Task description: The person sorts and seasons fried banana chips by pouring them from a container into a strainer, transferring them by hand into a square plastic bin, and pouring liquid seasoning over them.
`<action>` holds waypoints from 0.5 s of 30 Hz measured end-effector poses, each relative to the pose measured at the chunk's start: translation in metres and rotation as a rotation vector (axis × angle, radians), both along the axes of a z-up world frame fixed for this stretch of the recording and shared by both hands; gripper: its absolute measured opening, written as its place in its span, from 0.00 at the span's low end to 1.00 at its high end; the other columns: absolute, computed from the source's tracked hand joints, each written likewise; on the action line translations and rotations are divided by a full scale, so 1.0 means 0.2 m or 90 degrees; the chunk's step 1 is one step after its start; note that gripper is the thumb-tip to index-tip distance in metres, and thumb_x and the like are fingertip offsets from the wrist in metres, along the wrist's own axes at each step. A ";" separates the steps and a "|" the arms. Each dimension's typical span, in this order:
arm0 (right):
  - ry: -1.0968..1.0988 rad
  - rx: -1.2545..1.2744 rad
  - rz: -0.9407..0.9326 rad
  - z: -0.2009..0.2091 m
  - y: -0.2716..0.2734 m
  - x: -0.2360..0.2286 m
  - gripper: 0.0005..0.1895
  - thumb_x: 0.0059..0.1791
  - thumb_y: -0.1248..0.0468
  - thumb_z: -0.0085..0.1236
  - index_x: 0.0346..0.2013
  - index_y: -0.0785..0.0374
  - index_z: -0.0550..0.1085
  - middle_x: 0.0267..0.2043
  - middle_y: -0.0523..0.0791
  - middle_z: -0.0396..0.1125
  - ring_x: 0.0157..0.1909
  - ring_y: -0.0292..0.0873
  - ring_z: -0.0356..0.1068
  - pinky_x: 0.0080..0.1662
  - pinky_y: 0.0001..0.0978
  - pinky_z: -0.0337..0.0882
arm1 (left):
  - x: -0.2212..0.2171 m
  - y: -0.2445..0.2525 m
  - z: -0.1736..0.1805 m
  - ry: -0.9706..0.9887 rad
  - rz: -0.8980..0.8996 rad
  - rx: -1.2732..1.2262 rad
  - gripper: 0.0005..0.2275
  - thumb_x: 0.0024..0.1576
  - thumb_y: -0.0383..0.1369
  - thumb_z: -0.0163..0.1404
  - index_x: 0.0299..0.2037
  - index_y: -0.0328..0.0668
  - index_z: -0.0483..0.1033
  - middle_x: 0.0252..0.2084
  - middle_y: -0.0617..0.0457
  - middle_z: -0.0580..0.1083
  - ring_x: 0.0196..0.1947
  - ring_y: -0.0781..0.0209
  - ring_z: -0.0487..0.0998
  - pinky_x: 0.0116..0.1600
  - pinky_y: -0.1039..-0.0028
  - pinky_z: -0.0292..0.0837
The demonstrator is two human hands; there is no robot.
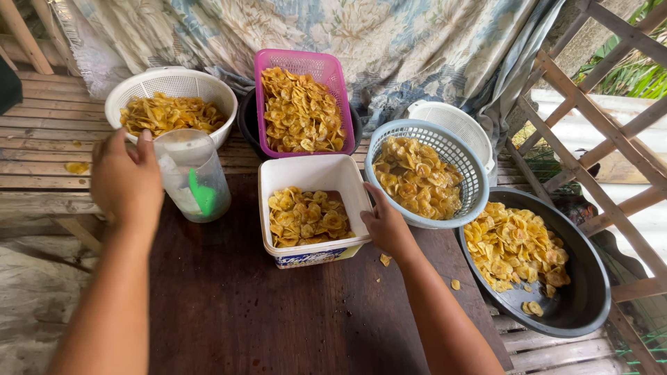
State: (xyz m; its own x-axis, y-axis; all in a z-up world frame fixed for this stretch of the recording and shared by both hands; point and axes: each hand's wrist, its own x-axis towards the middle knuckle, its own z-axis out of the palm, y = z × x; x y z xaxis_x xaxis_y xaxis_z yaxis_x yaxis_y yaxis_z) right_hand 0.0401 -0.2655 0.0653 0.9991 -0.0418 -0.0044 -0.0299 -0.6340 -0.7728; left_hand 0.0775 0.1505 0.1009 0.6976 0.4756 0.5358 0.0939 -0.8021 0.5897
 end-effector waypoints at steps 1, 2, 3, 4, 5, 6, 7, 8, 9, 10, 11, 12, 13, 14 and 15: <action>0.002 0.017 -0.004 -0.01 0.00 0.00 0.35 0.48 0.66 0.52 0.71 0.54 0.60 0.27 0.49 0.64 0.29 0.43 0.64 0.36 0.36 0.67 | -0.08 -0.09 -0.03 -0.060 -0.038 -0.088 0.19 0.70 0.47 0.47 0.59 0.41 0.75 0.41 0.44 0.77 0.41 0.45 0.79 0.45 0.56 0.72; -0.024 0.039 0.003 -0.01 0.01 0.03 0.35 0.48 0.66 0.53 0.71 0.55 0.61 0.27 0.47 0.65 0.29 0.42 0.64 0.36 0.35 0.67 | -0.12 -0.21 -0.06 0.037 -0.069 -0.109 0.18 0.66 0.46 0.48 0.55 0.42 0.77 0.40 0.44 0.77 0.40 0.44 0.79 0.44 0.56 0.72; -0.049 0.061 0.011 -0.02 0.03 0.07 0.35 0.47 0.67 0.54 0.70 0.56 0.61 0.28 0.46 0.65 0.30 0.40 0.64 0.36 0.33 0.67 | -0.15 -0.30 -0.08 0.134 -0.100 -0.130 0.17 0.62 0.46 0.49 0.51 0.43 0.78 0.40 0.43 0.78 0.40 0.42 0.79 0.44 0.55 0.72; -0.063 0.082 0.015 -0.05 0.04 0.05 0.35 0.47 0.67 0.55 0.70 0.56 0.62 0.29 0.44 0.65 0.30 0.38 0.65 0.36 0.32 0.67 | -0.15 -0.39 -0.12 0.184 -0.168 -0.170 0.19 0.64 0.47 0.47 0.52 0.40 0.78 0.42 0.41 0.78 0.43 0.42 0.79 0.46 0.57 0.72; -0.090 0.067 0.014 -0.06 0.04 0.04 0.35 0.47 0.68 0.55 0.71 0.57 0.62 0.28 0.44 0.64 0.30 0.39 0.63 0.36 0.32 0.67 | -0.13 -0.48 -0.16 0.234 -0.236 -0.211 0.21 0.67 0.49 0.46 0.52 0.36 0.77 0.44 0.40 0.78 0.46 0.43 0.78 0.49 0.59 0.72; -0.121 0.050 0.017 -0.05 0.05 0.06 0.35 0.48 0.68 0.55 0.71 0.57 0.62 0.28 0.44 0.62 0.30 0.39 0.62 0.36 0.33 0.67 | -0.12 -0.52 -0.20 0.207 -0.258 -0.190 0.20 0.67 0.46 0.47 0.54 0.34 0.77 0.44 0.39 0.78 0.45 0.43 0.79 0.49 0.60 0.73; -0.151 0.034 0.020 -0.03 0.07 0.06 0.35 0.49 0.69 0.55 0.71 0.57 0.61 0.27 0.45 0.60 0.30 0.39 0.61 0.36 0.33 0.67 | -0.12 -0.55 -0.24 0.180 -0.280 -0.170 0.19 0.67 0.43 0.47 0.56 0.33 0.76 0.44 0.37 0.78 0.45 0.44 0.79 0.49 0.62 0.73; -0.180 0.071 0.004 0.00 0.08 0.04 0.36 0.49 0.70 0.54 0.73 0.57 0.60 0.27 0.43 0.58 0.30 0.39 0.58 0.35 0.33 0.65 | -0.10 -0.57 -0.24 0.140 -0.303 -0.148 0.19 0.67 0.41 0.47 0.58 0.31 0.75 0.44 0.36 0.78 0.44 0.45 0.79 0.49 0.63 0.74; -0.210 0.109 -0.012 0.02 0.09 -0.01 0.37 0.50 0.70 0.53 0.74 0.56 0.59 0.28 0.42 0.56 0.30 0.39 0.55 0.34 0.34 0.63 | -0.11 -0.57 -0.24 0.078 -0.377 -0.280 0.18 0.66 0.39 0.47 0.58 0.31 0.74 0.46 0.40 0.78 0.45 0.52 0.79 0.49 0.67 0.73; -0.232 0.148 -0.028 0.04 0.09 -0.05 0.37 0.50 0.71 0.52 0.75 0.55 0.58 0.28 0.41 0.54 0.30 0.38 0.53 0.34 0.34 0.61 | -0.15 -0.57 -0.26 0.020 -0.449 -0.412 0.19 0.64 0.37 0.47 0.59 0.31 0.72 0.48 0.44 0.78 0.45 0.58 0.78 0.49 0.71 0.73; -0.208 0.154 -0.037 0.07 0.10 -0.04 0.37 0.50 0.71 0.52 0.75 0.54 0.59 0.28 0.41 0.55 0.30 0.38 0.53 0.33 0.33 0.61 | -0.17 -0.57 -0.27 -0.039 -0.519 -0.545 0.19 0.63 0.35 0.47 0.60 0.31 0.71 0.49 0.48 0.78 0.46 0.64 0.78 0.48 0.75 0.72; -0.182 0.160 -0.047 0.10 0.10 -0.02 0.36 0.51 0.71 0.51 0.75 0.54 0.60 0.28 0.41 0.56 0.29 0.38 0.53 0.33 0.32 0.61 | -0.17 -0.58 -0.27 -0.021 -0.481 -0.537 0.18 0.63 0.35 0.48 0.59 0.30 0.72 0.48 0.49 0.78 0.45 0.66 0.77 0.48 0.76 0.72; -0.156 0.166 -0.056 0.11 0.10 0.00 0.36 0.51 0.71 0.51 0.75 0.53 0.61 0.28 0.41 0.57 0.29 0.38 0.53 0.33 0.31 0.60 | -0.15 -0.60 -0.28 -0.002 -0.443 -0.529 0.17 0.64 0.34 0.48 0.58 0.29 0.73 0.47 0.50 0.78 0.44 0.68 0.76 0.48 0.77 0.72; -0.127 0.171 -0.065 0.12 0.09 0.02 0.36 0.51 0.72 0.50 0.74 0.52 0.62 0.29 0.42 0.57 0.29 0.37 0.54 0.32 0.30 0.60 | -0.14 -0.61 -0.29 0.017 -0.403 -0.521 0.16 0.65 0.33 0.49 0.57 0.29 0.74 0.46 0.50 0.78 0.43 0.70 0.76 0.48 0.79 0.71; -0.099 0.176 -0.074 0.12 0.08 0.04 0.35 0.51 0.72 0.49 0.74 0.51 0.63 0.29 0.42 0.58 0.28 0.37 0.54 0.32 0.30 0.59 | -0.10 -0.63 -0.30 0.037 -0.398 -0.558 0.15 0.66 0.33 0.49 0.56 0.27 0.76 0.45 0.49 0.78 0.42 0.69 0.74 0.47 0.77 0.71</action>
